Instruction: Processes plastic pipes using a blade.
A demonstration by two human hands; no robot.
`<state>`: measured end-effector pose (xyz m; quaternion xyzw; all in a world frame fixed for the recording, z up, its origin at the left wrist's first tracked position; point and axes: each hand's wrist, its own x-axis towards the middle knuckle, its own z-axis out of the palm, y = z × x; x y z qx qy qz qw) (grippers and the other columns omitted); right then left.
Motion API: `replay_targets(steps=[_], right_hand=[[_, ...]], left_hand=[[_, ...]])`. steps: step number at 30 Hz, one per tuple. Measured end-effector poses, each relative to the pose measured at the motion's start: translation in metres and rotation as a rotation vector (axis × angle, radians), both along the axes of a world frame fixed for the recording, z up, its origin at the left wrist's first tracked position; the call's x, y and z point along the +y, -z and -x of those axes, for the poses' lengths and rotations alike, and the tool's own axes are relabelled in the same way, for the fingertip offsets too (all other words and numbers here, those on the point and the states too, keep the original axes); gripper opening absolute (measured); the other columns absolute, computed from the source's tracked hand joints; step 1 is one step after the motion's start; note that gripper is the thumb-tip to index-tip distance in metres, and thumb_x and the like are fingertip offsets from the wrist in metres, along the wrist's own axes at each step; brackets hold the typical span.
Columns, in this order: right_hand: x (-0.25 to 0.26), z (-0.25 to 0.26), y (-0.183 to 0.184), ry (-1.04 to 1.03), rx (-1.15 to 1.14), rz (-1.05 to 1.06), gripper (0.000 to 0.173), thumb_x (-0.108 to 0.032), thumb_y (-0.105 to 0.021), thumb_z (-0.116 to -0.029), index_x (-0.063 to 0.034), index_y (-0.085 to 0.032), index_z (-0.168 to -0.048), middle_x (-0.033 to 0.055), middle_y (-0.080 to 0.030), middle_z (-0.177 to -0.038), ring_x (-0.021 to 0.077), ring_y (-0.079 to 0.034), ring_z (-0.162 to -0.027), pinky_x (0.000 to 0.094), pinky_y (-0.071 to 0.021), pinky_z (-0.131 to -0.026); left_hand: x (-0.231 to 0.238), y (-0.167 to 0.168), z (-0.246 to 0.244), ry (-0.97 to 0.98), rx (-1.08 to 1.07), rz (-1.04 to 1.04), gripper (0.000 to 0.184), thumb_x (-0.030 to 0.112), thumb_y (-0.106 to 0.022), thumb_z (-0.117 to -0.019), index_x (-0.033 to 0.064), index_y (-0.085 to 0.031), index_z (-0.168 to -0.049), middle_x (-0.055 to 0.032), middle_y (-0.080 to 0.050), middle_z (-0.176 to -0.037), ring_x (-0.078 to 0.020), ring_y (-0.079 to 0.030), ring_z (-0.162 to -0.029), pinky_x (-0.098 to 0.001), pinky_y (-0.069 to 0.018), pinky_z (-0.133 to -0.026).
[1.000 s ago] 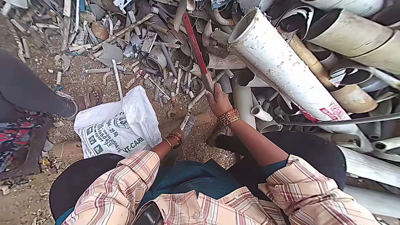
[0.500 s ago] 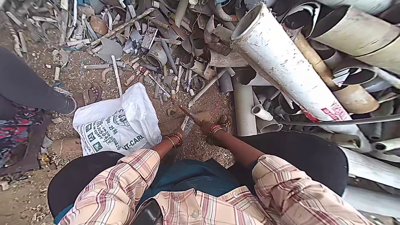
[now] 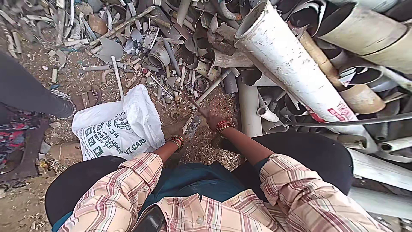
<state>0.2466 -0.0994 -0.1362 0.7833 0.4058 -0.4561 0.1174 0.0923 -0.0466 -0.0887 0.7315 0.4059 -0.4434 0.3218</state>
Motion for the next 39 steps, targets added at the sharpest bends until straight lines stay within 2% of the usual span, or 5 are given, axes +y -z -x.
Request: replay_targets(steps=[12,20,28,34,39], right_hand=[[0.02,-0.002,-0.049,0.262,-0.042,-0.469,0.053,-0.027,-0.042,-0.112,0.0052,-0.028,-0.152,0.0345,-0.063,-0.12,0.0507,-0.066,-0.11,0.0621,-0.0502,-0.095],[-0.01,0.013,0.025,-0.004,-0.008,0.167,0.047,-0.016,-0.048,-0.1071,0.0086,-0.039,-0.146,0.0322,-0.055,-0.139,0.0452,-0.056,-0.13,0.061,-0.0441,-0.106],[0.028,-0.003,-0.049,0.239,0.05,-0.318,0.045,-0.027,-0.041,-0.1124,0.0084,-0.043,-0.14,0.035,-0.062,-0.122,0.0491,-0.063,-0.116,0.0619,-0.048,-0.098],[0.016,-0.02,-0.144,0.637,0.396,-0.906,0.03,-0.018,-0.043,-0.1106,0.0038,-0.048,-0.131,0.0066,-0.063,-0.09,0.0086,-0.064,-0.075,0.0271,-0.0552,-0.075],[0.007,-0.014,-0.19,0.707,0.647,-0.677,0.043,0.004,-0.053,-0.1011,-0.0044,-0.038,-0.14,0.0094,-0.064,-0.101,0.0122,-0.066,-0.077,0.0275,-0.0562,-0.071]], left_hand=[[-0.017,0.022,0.022,-0.156,-0.184,-0.258,0.046,0.01,-0.044,-0.1068,-0.005,-0.043,-0.151,-0.0313,-0.053,-0.143,-0.0451,-0.049,-0.137,-0.0558,-0.0315,-0.117],[0.011,0.075,0.017,-0.081,-0.018,-0.038,0.054,0.02,-0.046,-0.1083,0.0,-0.032,-0.157,-0.0275,-0.049,-0.149,-0.0415,-0.048,-0.139,-0.0581,-0.0353,-0.115],[0.03,0.051,0.003,-0.261,-0.13,-0.04,0.06,0.025,-0.045,-0.11,-0.0041,-0.024,-0.158,-0.03,-0.047,-0.15,-0.0395,-0.047,-0.141,-0.053,-0.0355,-0.116],[0.05,0.022,0.003,-0.553,-0.422,-0.056,0.057,0.02,-0.051,-0.1084,-0.0061,-0.03,-0.154,-0.0329,-0.051,-0.142,-0.0414,-0.056,-0.13,-0.0502,-0.041,-0.112],[0.053,-0.019,0.009,-0.652,-0.572,-0.125,0.059,0.013,-0.058,-0.1046,-0.007,-0.031,-0.153,-0.0327,-0.049,-0.144,-0.04,-0.058,-0.127,-0.0483,-0.0459,-0.108]])
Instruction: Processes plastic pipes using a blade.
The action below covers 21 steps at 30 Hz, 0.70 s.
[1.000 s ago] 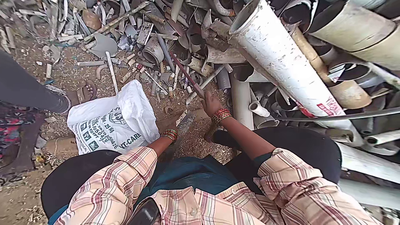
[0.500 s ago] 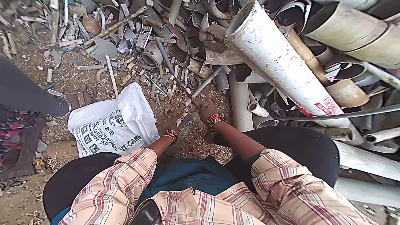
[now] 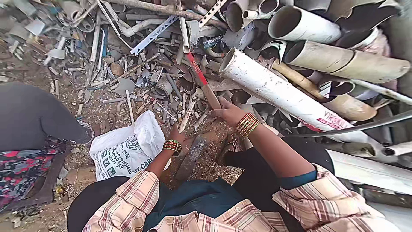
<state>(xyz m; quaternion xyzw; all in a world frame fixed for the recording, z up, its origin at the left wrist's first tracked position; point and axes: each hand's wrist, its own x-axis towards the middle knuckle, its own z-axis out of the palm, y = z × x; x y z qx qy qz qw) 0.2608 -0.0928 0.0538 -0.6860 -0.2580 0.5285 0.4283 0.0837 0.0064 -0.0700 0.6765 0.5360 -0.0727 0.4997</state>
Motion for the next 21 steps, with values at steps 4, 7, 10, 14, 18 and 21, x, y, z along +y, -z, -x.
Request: replay_targets(steps=[4,7,10,14,18,21], right_hand=[[-0.005,0.025,-0.017,-0.107,0.004,-0.041,0.032,0.005,-0.052,-0.1013,-0.0012,-0.044,-0.132,0.0065,-0.06,-0.089,0.0072,-0.06,-0.065,0.0214,-0.0525,-0.062],[-0.013,0.037,-0.035,-0.149,0.014,-0.307,0.032,0.008,-0.054,-0.0974,-0.0022,-0.045,-0.126,0.0039,-0.063,-0.089,0.0059,-0.063,-0.07,0.0201,-0.0548,-0.067],[-0.017,0.037,-0.041,-0.231,0.013,-0.513,0.046,0.002,-0.061,-0.0918,-0.0069,-0.04,-0.132,0.0007,-0.068,-0.094,0.0073,-0.069,-0.079,0.0227,-0.0593,-0.077],[-0.006,0.045,-0.039,-0.19,0.02,-0.507,0.031,-0.003,-0.055,-0.0991,-0.0047,-0.044,-0.128,-0.0019,-0.062,-0.076,0.0058,-0.065,-0.062,0.0211,-0.0577,-0.065],[0.019,0.051,-0.025,-0.388,-0.47,-0.2,0.034,-0.013,-0.05,-0.1081,0.0044,-0.048,-0.137,0.0125,-0.06,-0.089,0.0182,-0.06,-0.073,0.0347,-0.0523,-0.074],[0.034,0.059,-0.015,-0.623,-0.751,-0.103,0.038,-0.021,-0.045,-0.1099,0.0041,-0.051,-0.138,0.0284,-0.064,-0.113,0.0431,-0.064,-0.105,0.0585,-0.0472,-0.094]], left_hand=[[-0.001,-0.032,0.019,-0.115,-0.104,-0.014,0.06,0.01,-0.057,-0.1042,-0.0079,-0.027,-0.153,-0.0318,-0.053,-0.138,-0.0357,-0.065,-0.113,-0.0449,-0.0519,-0.099],[-0.003,-0.059,0.041,-0.205,-0.19,-0.06,0.054,0.007,-0.056,-0.1044,-0.0082,-0.03,-0.149,-0.0301,-0.054,-0.134,-0.0313,-0.068,-0.106,-0.0417,-0.0548,-0.094],[-0.008,-0.079,0.062,-0.282,-0.23,-0.145,0.052,0.005,-0.057,-0.103,-0.0089,-0.033,-0.147,-0.0304,-0.056,-0.131,-0.0318,-0.069,-0.103,-0.0419,-0.0555,-0.092],[-0.013,-0.083,0.08,-0.343,-0.264,-0.184,0.049,0.001,-0.062,-0.0993,-0.0103,-0.038,-0.141,-0.0297,-0.057,-0.127,-0.0309,-0.071,-0.097,-0.0416,-0.0585,-0.088],[-0.017,-0.084,0.08,-0.409,-0.31,-0.123,0.047,0.001,-0.054,-0.1032,-0.0062,-0.033,-0.144,-0.0211,-0.064,-0.111,-0.0188,-0.069,-0.073,-0.0328,-0.0582,-0.069],[-0.012,-0.08,0.08,-0.341,-0.273,-0.132,0.044,0.007,-0.051,-0.1064,-0.0021,-0.035,-0.147,-0.0155,-0.064,-0.103,-0.0111,-0.057,-0.057,-0.0271,-0.05,-0.055]])
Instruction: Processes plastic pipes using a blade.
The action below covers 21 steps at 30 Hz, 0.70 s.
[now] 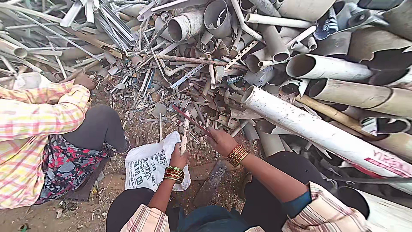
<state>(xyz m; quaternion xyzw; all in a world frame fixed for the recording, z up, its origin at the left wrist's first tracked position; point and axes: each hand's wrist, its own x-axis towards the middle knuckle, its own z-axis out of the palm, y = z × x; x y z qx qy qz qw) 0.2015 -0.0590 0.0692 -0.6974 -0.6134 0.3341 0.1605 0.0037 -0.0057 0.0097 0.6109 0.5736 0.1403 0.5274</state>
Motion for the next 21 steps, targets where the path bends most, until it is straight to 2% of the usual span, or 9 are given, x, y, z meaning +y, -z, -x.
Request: replay_targets(steps=[3,5,7,9,11,14,17,19,21], right_hand=[[0.009,0.008,0.012,-0.074,-0.059,0.018,0.045,-0.032,-0.035,-0.1128,0.0009,-0.053,-0.138,0.0288,-0.064,-0.116,0.0455,-0.064,-0.109,0.062,-0.0471,-0.093],[0.016,0.015,0.019,-0.108,-0.144,0.087,0.048,-0.032,-0.03,-0.1138,-0.0043,-0.047,-0.149,0.0288,-0.061,-0.131,0.0468,-0.062,-0.118,0.0627,-0.0472,-0.096],[0.027,0.018,0.028,-0.115,-0.253,0.13,0.045,-0.028,-0.03,-0.1137,-0.0061,-0.045,-0.15,0.0294,-0.058,-0.132,0.049,-0.063,-0.115,0.0635,-0.0494,-0.091],[0.041,0.009,0.037,-0.032,-0.298,0.135,0.043,-0.024,-0.031,-0.113,-0.006,-0.046,-0.148,0.0301,-0.058,-0.134,0.0494,-0.063,-0.116,0.0635,-0.0499,-0.091],[0.055,-0.008,0.045,0.096,-0.315,0.153,0.04,-0.022,-0.034,-0.1124,-0.0061,-0.05,-0.145,0.0283,-0.059,-0.134,0.0473,-0.063,-0.117,0.062,-0.0498,-0.093],[0.057,-0.008,0.049,0.135,-0.292,0.163,0.04,-0.022,-0.034,-0.1122,-0.0051,-0.048,-0.146,0.0276,-0.06,-0.132,0.0457,-0.064,-0.116,0.0603,-0.0499,-0.094],[0.053,0.013,0.052,0.063,-0.221,0.207,0.043,-0.022,-0.028,-0.1133,-0.0026,-0.043,-0.149,0.0301,-0.059,-0.132,0.0474,-0.063,-0.118,0.0606,-0.0488,-0.096],[0.048,0.024,0.057,-0.088,-0.224,0.196,0.042,-0.021,-0.031,-0.1127,-0.0028,-0.045,-0.148,0.0304,-0.058,-0.133,0.0489,-0.063,-0.115,0.0621,-0.0497,-0.092],[0.045,0.032,0.059,-0.158,-0.216,0.182,0.041,-0.021,-0.032,-0.1122,-0.0043,-0.046,-0.147,0.0297,-0.058,-0.133,0.0485,-0.064,-0.113,0.0621,-0.0501,-0.091]], left_hand=[[0.007,0.005,-0.003,0.084,0.045,-0.031,0.046,0.014,-0.052,-0.1076,-0.0012,-0.037,-0.148,-0.0143,-0.06,-0.098,-0.0142,-0.052,-0.059,-0.0309,-0.048,-0.058],[0.011,0.009,-0.006,0.129,0.058,-0.06,0.046,0.017,-0.052,-0.1076,-0.0016,-0.041,-0.148,-0.0161,-0.059,-0.097,-0.0188,-0.054,-0.064,-0.0356,-0.0496,-0.062],[0.013,0.01,-0.009,0.157,0.081,-0.061,0.048,0.019,-0.052,-0.1079,-0.0008,-0.04,-0.15,-0.019,-0.061,-0.099,-0.023,-0.055,-0.069,-0.04,-0.0504,-0.067],[0.011,0.01,-0.012,0.177,0.121,-0.06,0.049,0.02,-0.052,-0.1082,-0.0008,-0.039,-0.15,-0.0226,-0.062,-0.105,-0.0273,-0.058,-0.076,-0.0441,-0.0504,-0.073],[0.007,0.008,-0.012,0.221,0.169,-0.057,0.049,0.019,-0.052,-0.1079,-0.0014,-0.04,-0.151,-0.0272,-0.064,-0.114,-0.0333,-0.064,-0.087,-0.0488,-0.0513,-0.084],[0.006,0.01,-0.01,0.244,0.189,-0.041,0.05,0.019,-0.052,-0.1079,-0.0017,-0.039,-0.151,-0.0275,-0.064,-0.114,-0.0335,-0.064,-0.086,-0.0483,-0.0515,-0.083],[0.008,0.013,-0.003,0.24,0.205,-0.003,0.048,0.018,-0.052,-0.1078,-0.0015,-0.04,-0.15,-0.0262,-0.064,-0.111,-0.0314,-0.062,-0.081,-0.0469,-0.0515,-0.078],[0.009,0.015,0.0,0.226,0.212,0.007,0.048,0.02,-0.052,-0.1079,-0.0005,-0.041,-0.15,-0.0254,-0.063,-0.111,-0.0307,-0.062,-0.081,-0.0464,-0.0513,-0.077],[0.01,0.015,0.001,0.217,0.225,-0.009,0.047,0.018,-0.053,-0.1074,-0.0015,-0.042,-0.149,-0.0276,-0.065,-0.116,-0.0351,-0.066,-0.091,-0.0499,-0.052,-0.086]])
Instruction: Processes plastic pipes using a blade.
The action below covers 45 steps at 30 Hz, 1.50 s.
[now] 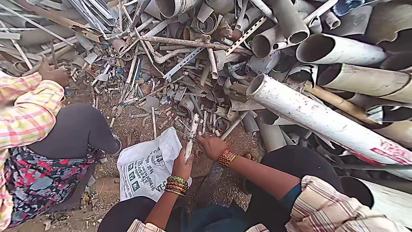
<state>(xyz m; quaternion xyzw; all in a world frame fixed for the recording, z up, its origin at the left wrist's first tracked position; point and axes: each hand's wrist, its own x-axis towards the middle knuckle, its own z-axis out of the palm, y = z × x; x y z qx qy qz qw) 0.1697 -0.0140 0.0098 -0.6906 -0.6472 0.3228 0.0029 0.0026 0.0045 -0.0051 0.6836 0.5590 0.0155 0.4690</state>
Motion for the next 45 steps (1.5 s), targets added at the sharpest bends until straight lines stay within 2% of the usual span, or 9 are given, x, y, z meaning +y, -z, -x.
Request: replay_targets(steps=[4,8,11,15,19,26,33,40,45], right_hand=[[0.009,-0.017,-0.002,0.147,-0.016,-0.032,0.043,-0.024,-0.03,-0.1133,-0.0051,-0.047,-0.148,0.0288,-0.06,-0.132,0.0477,-0.063,-0.116,0.0627,-0.0483,-0.094],[0.011,-0.036,-0.001,0.249,0.004,-0.097,0.041,-0.023,-0.033,-0.1129,-0.0017,-0.051,-0.144,0.029,-0.064,-0.123,0.047,-0.065,-0.113,0.0617,-0.0484,-0.095],[0.007,-0.044,0.0,0.256,0.184,-0.152,0.041,-0.021,-0.034,-0.1132,0.0054,-0.054,-0.137,0.031,-0.066,-0.111,0.046,-0.065,-0.107,0.0601,-0.0467,-0.096],[0.004,-0.065,0.001,0.346,0.325,-0.155,0.04,-0.022,-0.038,-0.113,0.0062,-0.06,-0.132,0.0283,-0.067,-0.113,0.0406,-0.065,-0.103,0.0569,-0.0468,-0.096],[0.004,-0.071,0.003,0.35,0.254,-0.138,0.037,-0.022,-0.039,-0.1126,0.0067,-0.054,-0.131,0.028,-0.065,-0.103,0.0426,-0.065,-0.098,0.0589,-0.0477,-0.092],[-0.001,-0.056,0.012,0.388,0.256,-0.13,0.043,-0.024,-0.033,-0.1138,0.01,-0.054,-0.13,0.0297,-0.064,-0.108,0.0406,-0.065,-0.103,0.054,-0.047,-0.096],[-0.011,-0.037,0.02,0.18,0.18,-0.03,0.043,-0.026,-0.038,-0.1129,0.0092,-0.057,-0.13,0.0332,-0.065,-0.11,0.0481,-0.064,-0.106,0.0632,-0.0459,-0.094],[-0.001,-0.069,0.009,0.392,-0.023,-0.162,0.044,-0.029,-0.036,-0.1133,0.0069,-0.056,-0.131,0.0348,-0.065,-0.112,0.052,-0.064,-0.11,0.067,-0.0457,-0.093],[-0.011,-0.038,0.014,0.241,0.029,-0.069,0.044,-0.028,-0.038,-0.113,0.0057,-0.056,-0.134,0.0327,-0.066,-0.113,0.0497,-0.065,-0.111,0.0648,-0.0464,-0.095]], left_hand=[[-0.003,-0.002,0.003,0.019,-0.014,-0.018,0.046,0.019,-0.053,-0.1074,-0.0015,-0.043,-0.148,-0.026,-0.064,-0.11,-0.0321,-0.063,-0.083,-0.0476,-0.0513,-0.08],[-0.008,-0.004,0.004,0.049,-0.031,-0.042,0.045,0.018,-0.054,-0.1066,-0.0025,-0.046,-0.146,-0.0267,-0.065,-0.11,-0.0334,-0.064,-0.086,-0.0482,-0.0517,-0.082],[-0.007,-0.006,0.003,0.06,-0.032,-0.069,0.044,0.018,-0.056,-0.106,-0.0047,-0.048,-0.144,-0.0287,-0.065,-0.112,-0.0367,-0.066,-0.094,-0.0505,-0.0513,-0.088],[-0.008,-0.006,0.001,0.097,-0.054,-0.143,0.044,0.023,-0.055,-0.1068,-0.008,-0.052,-0.138,-0.0301,-0.067,-0.111,-0.0391,-0.067,-0.101,-0.0517,-0.0497,-0.095],[-0.009,0.0,-0.004,0.115,-0.061,-0.158,0.041,0.024,-0.049,-0.1093,-0.0079,-0.055,-0.133,-0.0276,-0.067,-0.1,-0.0371,-0.066,-0.09,-0.0511,-0.0508,-0.088],[-0.014,-0.001,-0.008,0.104,-0.028,-0.058,0.044,0.025,-0.049,-0.1095,-0.0076,-0.051,-0.139,-0.0313,-0.065,-0.115,-0.0417,-0.065,-0.108,-0.0522,-0.0483,-0.099],[-0.009,0.001,-0.01,0.09,-0.022,0.037,0.049,0.027,-0.047,-0.1102,-0.006,-0.046,-0.146,-0.0313,-0.06,-0.131,-0.0413,-0.061,-0.123,-0.0525,-0.0441,-0.108],[-0.015,0.002,-0.018,0.179,-0.016,0.031,0.052,0.031,-0.048,-0.1097,-0.0028,-0.045,-0.149,-0.0303,-0.061,-0.132,-0.0419,-0.059,-0.126,-0.0547,-0.0426,-0.11],[-0.012,0.006,-0.015,0.187,0.001,0.08,0.052,0.031,-0.047,-0.1101,-0.0014,-0.043,-0.151,-0.0301,-0.059,-0.136,-0.0414,-0.058,-0.128,-0.0544,-0.0413,-0.111]])
